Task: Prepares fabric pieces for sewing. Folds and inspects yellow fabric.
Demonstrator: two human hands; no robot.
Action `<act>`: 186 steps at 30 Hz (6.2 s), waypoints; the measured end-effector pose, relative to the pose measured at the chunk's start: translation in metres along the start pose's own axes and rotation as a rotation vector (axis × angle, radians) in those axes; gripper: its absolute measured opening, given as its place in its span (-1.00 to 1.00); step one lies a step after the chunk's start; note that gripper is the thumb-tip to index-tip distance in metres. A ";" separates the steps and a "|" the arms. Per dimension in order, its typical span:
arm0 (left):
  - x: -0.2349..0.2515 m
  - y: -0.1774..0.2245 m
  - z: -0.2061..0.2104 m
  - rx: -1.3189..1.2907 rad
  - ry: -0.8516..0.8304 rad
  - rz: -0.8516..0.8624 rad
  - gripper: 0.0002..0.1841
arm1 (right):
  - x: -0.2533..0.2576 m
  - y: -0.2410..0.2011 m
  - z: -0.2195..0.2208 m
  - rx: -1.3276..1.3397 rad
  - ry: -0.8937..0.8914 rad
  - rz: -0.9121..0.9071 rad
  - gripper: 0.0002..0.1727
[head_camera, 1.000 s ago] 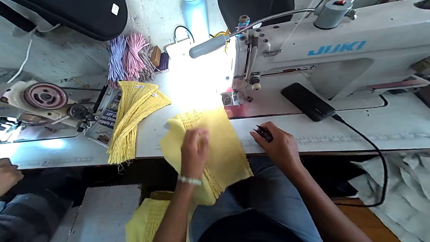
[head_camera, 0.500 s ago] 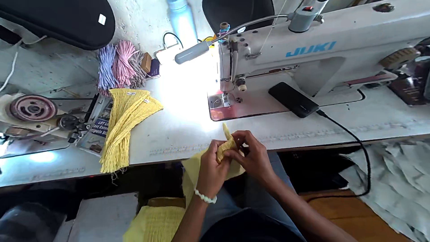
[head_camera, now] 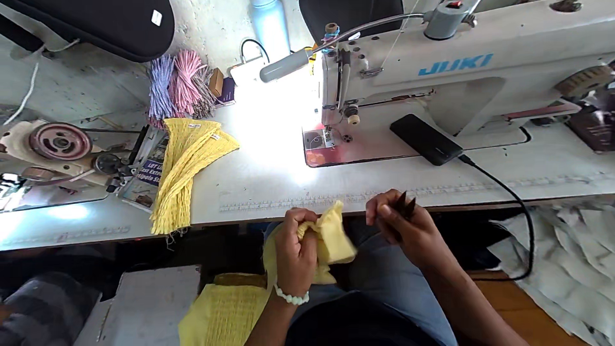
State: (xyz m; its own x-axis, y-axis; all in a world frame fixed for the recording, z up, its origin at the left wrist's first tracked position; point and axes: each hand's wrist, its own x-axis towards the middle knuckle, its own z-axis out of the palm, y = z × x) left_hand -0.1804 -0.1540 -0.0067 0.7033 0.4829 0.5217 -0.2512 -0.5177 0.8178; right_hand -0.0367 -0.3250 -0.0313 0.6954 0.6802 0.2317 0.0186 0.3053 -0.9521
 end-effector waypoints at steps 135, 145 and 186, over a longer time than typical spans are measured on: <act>0.210 -0.146 -0.212 0.946 -0.095 -0.578 -0.66 | -0.018 0.147 0.152 -0.797 -1.025 0.344 -0.67; 0.221 -0.030 -0.274 0.759 0.509 -0.246 -0.60 | -0.002 0.099 0.125 -0.474 -0.347 -0.005 -0.79; -0.009 0.004 -0.146 0.116 0.091 -0.242 -0.72 | 0.046 0.021 0.182 0.046 -0.306 0.081 -0.68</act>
State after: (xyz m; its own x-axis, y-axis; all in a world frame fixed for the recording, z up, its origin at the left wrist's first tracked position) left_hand -0.2847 -0.0574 0.0275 0.6697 0.6609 0.3387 -0.0021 -0.4544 0.8908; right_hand -0.1350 -0.1666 -0.0045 0.4448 0.8702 0.2118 -0.0651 0.2673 -0.9614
